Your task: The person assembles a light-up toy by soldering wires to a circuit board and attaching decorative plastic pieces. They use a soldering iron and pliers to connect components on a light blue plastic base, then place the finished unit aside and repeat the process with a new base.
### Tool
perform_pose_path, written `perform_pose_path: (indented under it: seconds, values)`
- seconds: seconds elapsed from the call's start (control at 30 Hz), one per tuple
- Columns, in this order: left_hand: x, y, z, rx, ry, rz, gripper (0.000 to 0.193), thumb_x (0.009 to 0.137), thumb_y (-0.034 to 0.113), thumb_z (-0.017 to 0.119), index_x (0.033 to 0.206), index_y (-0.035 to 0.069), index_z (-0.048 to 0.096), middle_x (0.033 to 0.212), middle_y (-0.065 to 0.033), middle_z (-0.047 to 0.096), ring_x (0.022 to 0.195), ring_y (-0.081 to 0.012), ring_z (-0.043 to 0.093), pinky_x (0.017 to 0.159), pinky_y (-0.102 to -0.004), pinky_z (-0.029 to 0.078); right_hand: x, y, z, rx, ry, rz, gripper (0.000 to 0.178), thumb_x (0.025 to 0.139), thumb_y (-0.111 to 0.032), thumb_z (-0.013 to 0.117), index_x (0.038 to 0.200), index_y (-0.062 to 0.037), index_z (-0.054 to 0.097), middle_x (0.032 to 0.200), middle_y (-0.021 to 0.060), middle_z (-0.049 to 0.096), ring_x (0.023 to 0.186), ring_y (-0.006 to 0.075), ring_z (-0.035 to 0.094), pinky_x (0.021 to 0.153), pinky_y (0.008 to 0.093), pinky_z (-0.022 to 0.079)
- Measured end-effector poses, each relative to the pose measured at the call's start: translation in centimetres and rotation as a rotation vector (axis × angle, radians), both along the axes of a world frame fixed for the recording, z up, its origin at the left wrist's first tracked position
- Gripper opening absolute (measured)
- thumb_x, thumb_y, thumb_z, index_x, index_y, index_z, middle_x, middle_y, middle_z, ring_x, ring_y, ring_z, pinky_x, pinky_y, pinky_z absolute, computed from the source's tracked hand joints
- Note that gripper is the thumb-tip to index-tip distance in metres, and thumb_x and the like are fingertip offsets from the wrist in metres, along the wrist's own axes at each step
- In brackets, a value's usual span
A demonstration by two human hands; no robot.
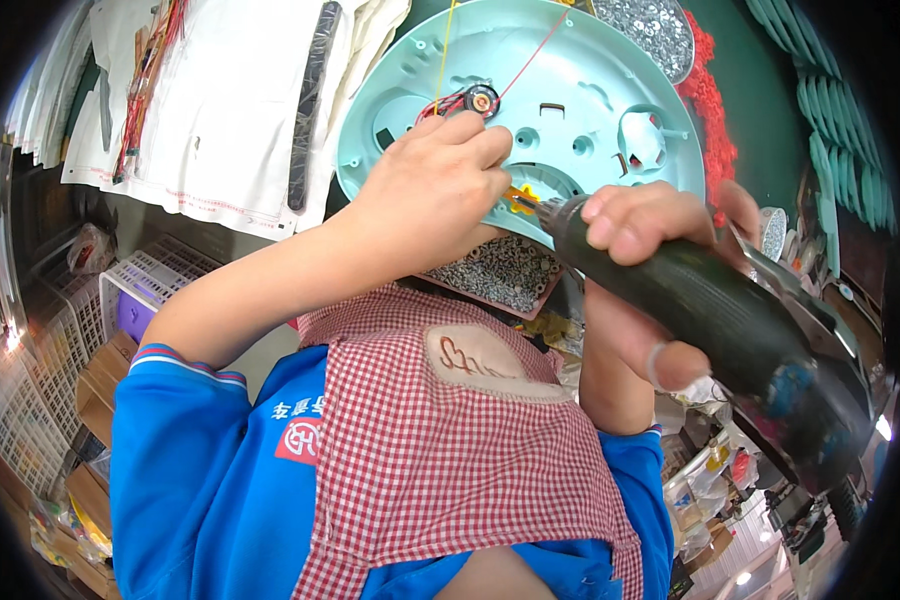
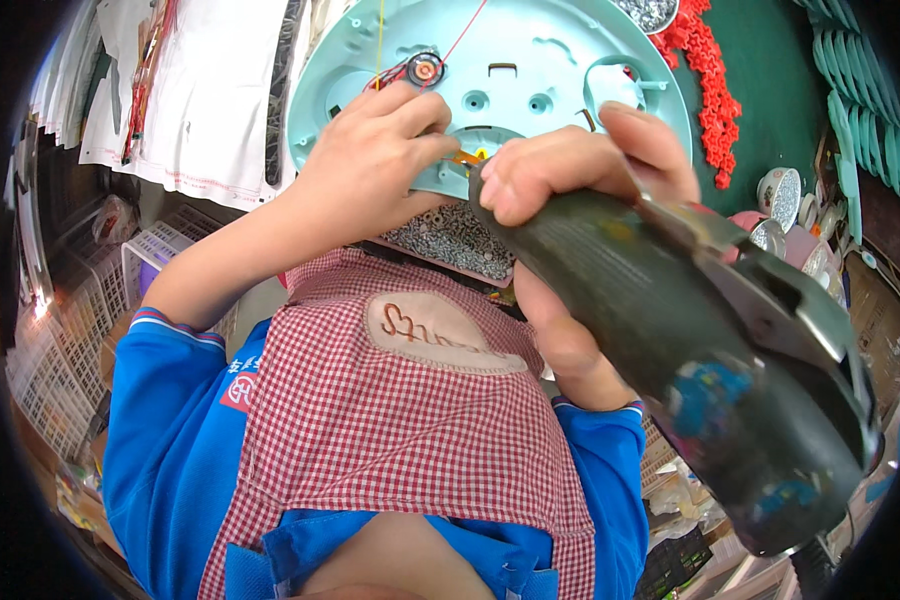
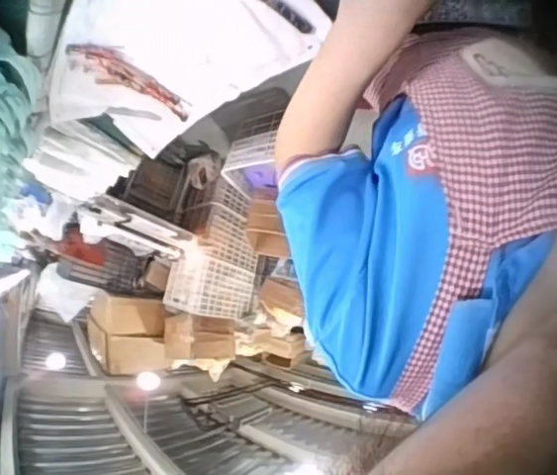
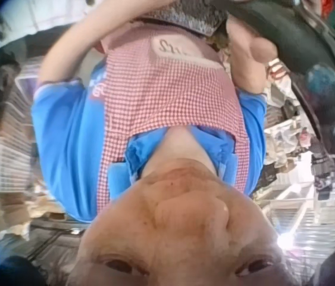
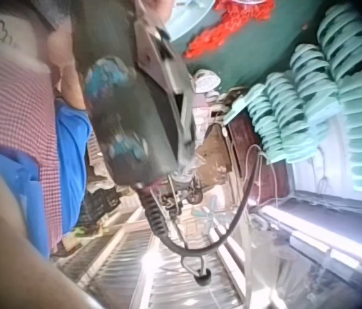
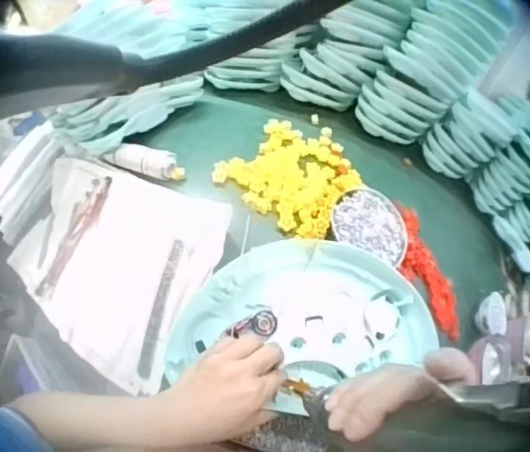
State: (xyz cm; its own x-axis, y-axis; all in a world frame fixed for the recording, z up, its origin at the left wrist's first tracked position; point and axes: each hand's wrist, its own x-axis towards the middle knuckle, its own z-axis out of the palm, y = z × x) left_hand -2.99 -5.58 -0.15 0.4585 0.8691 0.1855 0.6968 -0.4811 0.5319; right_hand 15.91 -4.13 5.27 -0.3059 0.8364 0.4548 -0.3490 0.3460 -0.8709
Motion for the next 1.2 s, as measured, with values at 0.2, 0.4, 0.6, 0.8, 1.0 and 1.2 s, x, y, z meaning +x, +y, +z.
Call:
perform_pose_path:
  seconds: [0.2,0.4,0.6,0.8,1.0,1.2]
  values:
    - [0.0,0.0,-0.3,0.009,-0.013,0.016,0.029,0.061,0.023,0.08,0.083,0.007,0.071,0.097,-0.0026,0.058,0.099,-0.0202,0.055,0.085,-0.0345,0.047,-0.3,1.0,-1.8,-0.044,0.008,0.117,0.104,0.069,-0.056,0.082,0.142,-0.0003,0.032,0.091,0.0121,0.06,0.086,0.0252,0.06,0.085,0.0407,0.05]
    - [-0.5,0.2,-0.1,-0.02,-0.074,0.006,0.033,0.065,0.024,0.08,0.091,0.007,0.07,0.097,-0.0033,0.06,0.094,-0.0217,0.057,0.083,-0.0354,0.048,-0.4,0.8,-1.4,-0.066,0.083,0.045,0.115,0.069,-0.062,0.077,0.148,0.0,0.021,0.089,0.0121,0.061,0.083,0.025,0.06,0.081,0.0412,0.051]
    - [-1.6,3.7,-0.5,0.382,0.258,0.205,0.015,0.074,0.014,0.063,0.087,0.01,0.069,0.092,0.0011,0.058,0.089,-0.0174,0.057,0.08,-0.0309,0.048,3.9,0.6,0.0,0.041,0.187,-0.205,0.106,0.078,-0.073,0.062,0.149,-0.0015,0.026,0.084,0.0095,0.058,0.075,0.0227,0.057,0.071,0.0385,0.049]
    - [-2.4,4.2,1.4,0.402,0.331,0.1,0.024,0.074,0.002,0.07,0.099,0.005,0.071,0.111,-0.0033,0.066,0.103,-0.0202,0.061,0.084,-0.0341,0.048,14.5,2.6,0.2,0.339,0.131,-0.6,0.093,0.086,-0.073,0.046,0.142,0.0002,0.033,0.082,0.0118,0.06,0.07,0.0242,0.057,0.068,0.0416,0.048]
    - [4.8,4.4,5.5,-0.781,-0.322,0.056,0.021,0.084,0.003,0.067,0.105,0.005,0.071,0.074,-0.0112,0.069,0.06,-0.0126,0.066,0.053,-0.0235,0.049,16.3,4.9,-3.2,0.247,-0.176,-0.892,0.07,0.089,-0.045,0.061,0.128,0.0088,0.037,0.073,0.0177,0.063,0.06,0.0227,0.062,0.065,0.0334,0.055]
    - [10.0,6.6,2.8,-0.755,-0.281,0.026,0.021,0.086,0.005,0.067,0.106,0.005,0.072,0.07,-0.0047,0.066,0.053,-0.0063,0.053,0.051,-0.0237,0.044,18.1,4.3,-4.6,0.218,-0.193,-0.899,0.057,0.09,-0.034,0.061,0.12,0.0106,0.043,0.074,0.0172,0.065,0.063,0.0193,0.062,0.069,0.0287,0.051]
